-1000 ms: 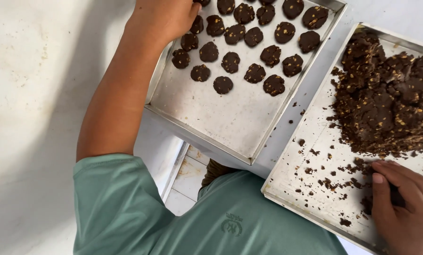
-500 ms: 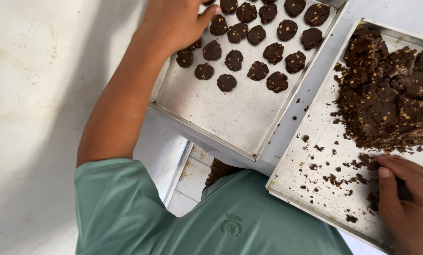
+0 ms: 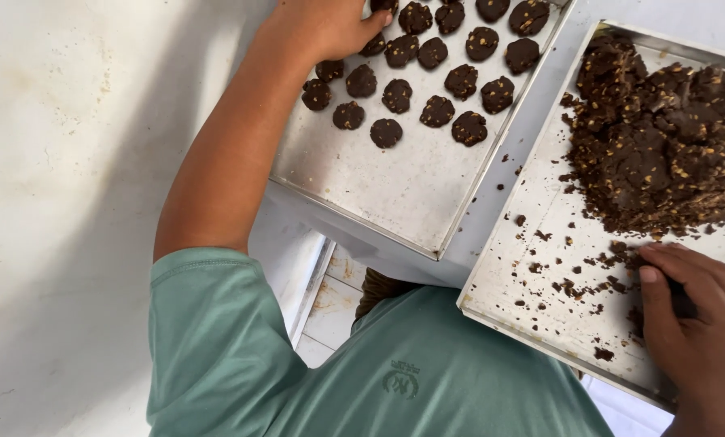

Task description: The person takes portions of a dark, crumbly food mixture from a tray and rolls them into small balls by hand. The finished balls are placed on a second tray. The person repeats this process throughout the clip.

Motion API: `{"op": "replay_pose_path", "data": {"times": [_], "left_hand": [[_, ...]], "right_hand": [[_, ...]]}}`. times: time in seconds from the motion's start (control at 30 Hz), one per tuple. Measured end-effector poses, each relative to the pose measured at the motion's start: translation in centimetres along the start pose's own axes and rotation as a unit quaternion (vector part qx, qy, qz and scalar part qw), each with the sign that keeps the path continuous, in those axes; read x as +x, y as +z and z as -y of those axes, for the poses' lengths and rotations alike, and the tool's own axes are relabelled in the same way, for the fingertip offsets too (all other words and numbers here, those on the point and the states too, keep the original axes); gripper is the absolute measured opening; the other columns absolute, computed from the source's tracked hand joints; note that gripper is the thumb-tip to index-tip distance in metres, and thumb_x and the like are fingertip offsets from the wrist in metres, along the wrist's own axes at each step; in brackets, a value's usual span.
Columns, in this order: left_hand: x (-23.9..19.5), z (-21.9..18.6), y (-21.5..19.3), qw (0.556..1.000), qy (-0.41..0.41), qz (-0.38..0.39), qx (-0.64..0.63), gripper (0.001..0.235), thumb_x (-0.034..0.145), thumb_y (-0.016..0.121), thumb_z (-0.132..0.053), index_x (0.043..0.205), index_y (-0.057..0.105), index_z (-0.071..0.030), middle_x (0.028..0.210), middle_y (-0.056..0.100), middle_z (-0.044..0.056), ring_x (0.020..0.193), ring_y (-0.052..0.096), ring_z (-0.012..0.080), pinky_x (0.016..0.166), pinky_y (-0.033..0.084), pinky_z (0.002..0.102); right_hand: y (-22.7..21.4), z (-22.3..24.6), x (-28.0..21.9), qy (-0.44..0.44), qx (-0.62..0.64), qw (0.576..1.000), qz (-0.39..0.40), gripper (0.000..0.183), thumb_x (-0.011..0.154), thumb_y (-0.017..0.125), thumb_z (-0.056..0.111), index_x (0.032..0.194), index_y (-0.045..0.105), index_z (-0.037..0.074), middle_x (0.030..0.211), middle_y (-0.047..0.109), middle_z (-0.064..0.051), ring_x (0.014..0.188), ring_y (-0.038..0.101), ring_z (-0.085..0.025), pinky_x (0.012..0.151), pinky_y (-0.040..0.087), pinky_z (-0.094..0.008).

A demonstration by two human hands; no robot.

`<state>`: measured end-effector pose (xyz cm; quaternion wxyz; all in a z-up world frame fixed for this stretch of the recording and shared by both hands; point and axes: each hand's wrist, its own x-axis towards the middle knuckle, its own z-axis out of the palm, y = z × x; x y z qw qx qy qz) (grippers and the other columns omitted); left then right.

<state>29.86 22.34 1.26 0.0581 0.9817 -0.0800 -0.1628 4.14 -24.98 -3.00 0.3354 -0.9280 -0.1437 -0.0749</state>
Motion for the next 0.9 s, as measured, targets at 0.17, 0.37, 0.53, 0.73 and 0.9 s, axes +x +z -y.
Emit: {"op": "replay_pose_path", "data": {"times": [0.17, 0.37, 0.53, 0.73, 0.9], "left_hand": [[0.4, 0.8, 1.5, 0.996, 0.038, -0.060, 0.054, 0.025, 0.108, 0.063, -0.036, 0.109, 0.068, -0.011, 0.092, 0.070, 0.009, 0.078, 0.067, 0.0343, 0.057, 0.053, 0.051], [0.1, -2.0, 0.8, 0.997, 0.060, -0.035, 0.039, 0.041, 0.110, 0.065, -0.049, 0.109, 0.058, -0.009, 0.081, 0.064, 0.005, 0.076, 0.064, 0.0325, 0.059, 0.047, 0.049], [1.0, -2.4, 1.6, 0.993, 0.089, -0.074, 0.010, 0.024, 0.103, 0.069, -0.042, 0.110, 0.067, -0.019, 0.092, 0.070, -0.001, 0.080, 0.066, 0.0296, 0.056, 0.047, 0.048], [1.9, -2.3, 2.3, 0.986, 0.105, -0.130, 0.017, 0.028, 0.096, 0.077, -0.040, 0.114, 0.073, -0.019, 0.098, 0.075, -0.003, 0.086, 0.069, 0.0255, 0.066, 0.050, 0.044], [2.1, -3.2, 3.0, 0.959, 0.152, -0.196, 0.134, 0.018, 0.093, 0.073, -0.026, 0.080, 0.063, -0.019, 0.066, 0.063, -0.002, 0.061, 0.063, 0.0253, 0.049, 0.047, 0.043]], "right_hand": [[-0.6, 1.0, 0.6, -0.005, -0.029, 1.000, 0.011, 0.013, 0.115, 0.073, -0.008, 0.126, 0.079, -0.007, 0.129, 0.076, -0.022, 0.126, 0.070, -0.035, 0.116, 0.052, -0.048], [-1.0, 1.5, 0.9, -0.017, -0.058, 0.998, -0.003, 0.011, 0.114, 0.076, -0.002, 0.124, 0.082, -0.003, 0.126, 0.078, -0.018, 0.120, 0.073, -0.030, 0.112, 0.055, -0.045], [-1.2, 1.9, 1.1, -0.030, -0.083, 0.996, -0.008, 0.010, 0.115, 0.077, 0.001, 0.123, 0.083, -0.002, 0.124, 0.079, -0.016, 0.118, 0.074, -0.030, 0.110, 0.056, -0.043], [-1.5, 2.2, 1.3, -0.014, -0.092, 0.996, 0.003, 0.013, 0.112, 0.077, 0.005, 0.124, 0.082, 0.002, 0.123, 0.079, -0.012, 0.118, 0.073, -0.025, 0.110, 0.055, -0.041], [-1.5, 2.1, 1.1, -0.003, -0.107, 0.994, 0.008, 0.014, 0.112, 0.076, 0.009, 0.125, 0.082, 0.006, 0.125, 0.078, -0.010, 0.116, 0.073, -0.025, 0.107, 0.056, -0.041]]}}
